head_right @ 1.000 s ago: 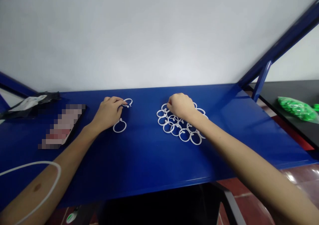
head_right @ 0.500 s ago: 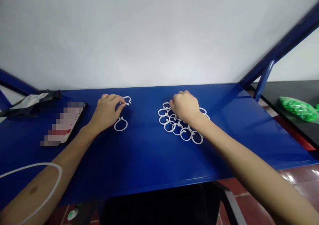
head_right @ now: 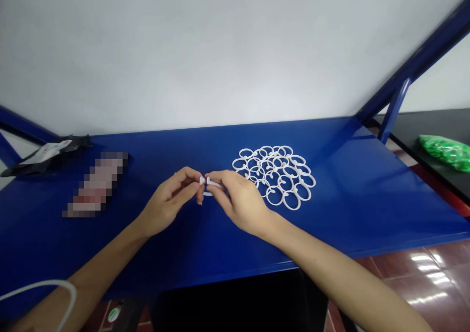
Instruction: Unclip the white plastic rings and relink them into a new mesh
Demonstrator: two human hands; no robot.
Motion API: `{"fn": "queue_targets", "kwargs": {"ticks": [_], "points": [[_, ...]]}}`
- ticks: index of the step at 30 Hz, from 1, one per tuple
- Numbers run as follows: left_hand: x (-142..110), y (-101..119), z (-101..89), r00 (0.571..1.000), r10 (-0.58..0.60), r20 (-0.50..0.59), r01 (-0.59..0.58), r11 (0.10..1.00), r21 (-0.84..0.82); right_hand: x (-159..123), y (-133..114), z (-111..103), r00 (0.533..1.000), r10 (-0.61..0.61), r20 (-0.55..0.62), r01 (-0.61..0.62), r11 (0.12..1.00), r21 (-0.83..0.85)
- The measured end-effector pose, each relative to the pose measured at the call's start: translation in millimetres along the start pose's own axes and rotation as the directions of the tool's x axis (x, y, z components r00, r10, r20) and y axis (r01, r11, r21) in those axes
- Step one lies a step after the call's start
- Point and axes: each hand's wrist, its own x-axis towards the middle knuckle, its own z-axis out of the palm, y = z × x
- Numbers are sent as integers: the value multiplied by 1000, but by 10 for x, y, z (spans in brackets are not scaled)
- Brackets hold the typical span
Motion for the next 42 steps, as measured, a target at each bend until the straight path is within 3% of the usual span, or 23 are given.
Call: {"fn": "queue_targets", "kwargs": {"ticks": [3, 5, 14, 21, 24, 29, 35, 42], "points": [[-13, -13, 45, 999, 11, -36, -10, 999, 38, -32, 26, -3, 990, 133, -54, -123, 981, 152], [-17, -21, 69, 997, 39, -61, -32, 994, 106, -41, 30, -13, 988, 144, -50, -133, 974, 181], [-66, -101, 171, 964, 247, -101, -181, 883, 434, -83, 54, 5, 1000, -16, -14, 17, 998, 53], [-62, -112, 180, 913, 406, -51, -325, 796, 511, -125, 44, -6, 989, -151, 6, 151, 987, -62], [-31, -63, 148, 926, 377, -31, -321, 825, 465, -94, 15, -35, 992, -125, -11, 124, 991, -56], [18, -24, 70, 966, 221, -132, -157, 912, 379, -36, -2, -116, 975, -212, -65, 196, 961, -194], [27, -55, 40, 999, 37, -34, -24, 946, 324, -10, 58, -193, 928, -348, 135, 373, 863, -342], [35, -25, 43, 998, 50, 33, -59, 908, 416, 13, 48, -231, 903, -351, 249, 427, 803, -417]]}}
